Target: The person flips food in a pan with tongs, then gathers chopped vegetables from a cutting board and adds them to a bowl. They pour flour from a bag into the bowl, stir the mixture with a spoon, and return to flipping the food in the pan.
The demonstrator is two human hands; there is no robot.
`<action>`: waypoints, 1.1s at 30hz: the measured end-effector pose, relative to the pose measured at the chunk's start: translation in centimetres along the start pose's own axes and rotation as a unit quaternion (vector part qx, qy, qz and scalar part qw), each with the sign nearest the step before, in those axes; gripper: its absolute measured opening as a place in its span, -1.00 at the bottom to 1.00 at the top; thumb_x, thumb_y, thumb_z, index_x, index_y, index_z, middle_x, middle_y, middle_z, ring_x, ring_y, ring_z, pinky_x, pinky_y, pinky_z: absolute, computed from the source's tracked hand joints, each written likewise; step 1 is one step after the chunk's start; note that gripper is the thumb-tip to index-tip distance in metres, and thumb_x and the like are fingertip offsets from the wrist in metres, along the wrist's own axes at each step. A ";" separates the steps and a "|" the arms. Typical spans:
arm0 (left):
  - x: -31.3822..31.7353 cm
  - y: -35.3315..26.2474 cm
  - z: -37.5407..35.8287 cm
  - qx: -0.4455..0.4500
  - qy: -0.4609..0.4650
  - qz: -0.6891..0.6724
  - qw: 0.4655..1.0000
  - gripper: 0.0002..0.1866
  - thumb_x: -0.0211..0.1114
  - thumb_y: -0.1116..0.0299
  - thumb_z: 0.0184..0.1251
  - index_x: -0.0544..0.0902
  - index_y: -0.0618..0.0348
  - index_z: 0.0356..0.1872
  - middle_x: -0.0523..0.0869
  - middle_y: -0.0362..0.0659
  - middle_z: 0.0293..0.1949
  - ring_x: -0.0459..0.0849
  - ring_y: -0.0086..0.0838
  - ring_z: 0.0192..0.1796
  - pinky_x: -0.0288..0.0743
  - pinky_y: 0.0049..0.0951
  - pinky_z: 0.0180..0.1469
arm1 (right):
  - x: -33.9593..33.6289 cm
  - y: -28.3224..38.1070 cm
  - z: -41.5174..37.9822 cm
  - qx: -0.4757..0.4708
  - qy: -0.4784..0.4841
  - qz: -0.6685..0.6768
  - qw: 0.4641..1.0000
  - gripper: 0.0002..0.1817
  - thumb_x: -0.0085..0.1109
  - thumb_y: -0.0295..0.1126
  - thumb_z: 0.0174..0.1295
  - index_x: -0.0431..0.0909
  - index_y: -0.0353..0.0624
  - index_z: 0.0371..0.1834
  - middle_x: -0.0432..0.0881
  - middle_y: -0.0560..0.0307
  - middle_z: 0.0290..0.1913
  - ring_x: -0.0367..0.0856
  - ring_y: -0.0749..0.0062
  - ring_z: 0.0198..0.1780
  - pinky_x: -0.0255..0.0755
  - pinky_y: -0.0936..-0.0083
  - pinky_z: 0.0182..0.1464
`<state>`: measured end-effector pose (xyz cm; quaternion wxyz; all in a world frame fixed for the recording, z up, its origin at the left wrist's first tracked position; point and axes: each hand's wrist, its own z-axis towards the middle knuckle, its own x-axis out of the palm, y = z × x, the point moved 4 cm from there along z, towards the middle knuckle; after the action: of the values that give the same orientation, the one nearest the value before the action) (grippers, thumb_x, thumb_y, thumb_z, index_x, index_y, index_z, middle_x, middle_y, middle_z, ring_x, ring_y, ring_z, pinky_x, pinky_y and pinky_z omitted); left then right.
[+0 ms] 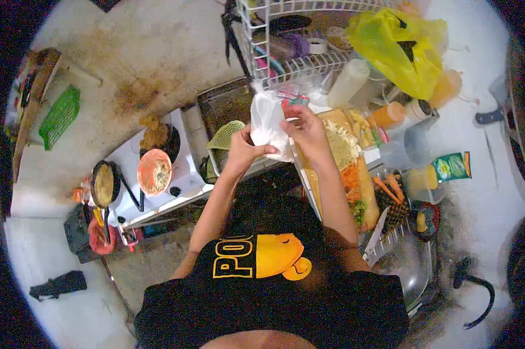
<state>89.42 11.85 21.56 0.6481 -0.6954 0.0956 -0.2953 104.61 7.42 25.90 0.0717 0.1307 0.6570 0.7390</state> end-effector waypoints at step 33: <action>-34.4 2.5 -28.5 0.038 -0.541 -0.097 0.835 -0.61 0.12 0.23 0.34 0.43 0.14 0.13 0.56 -0.13 0.03 0.58 -0.48 -0.02 0.37 -0.47 -0.02 | 36.0 -17.8 6.6 0.156 0.270 0.039 0.949 -0.48 0.37 -0.72 -0.26 0.43 -0.17 -0.15 0.57 0.13 -0.23 0.59 0.41 -0.22 0.54 0.50 -0.17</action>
<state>47.00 5.14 8.90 0.5905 -0.7247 -0.3495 0.0626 70.91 25.90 12.55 -0.1582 -0.0388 0.7536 0.6369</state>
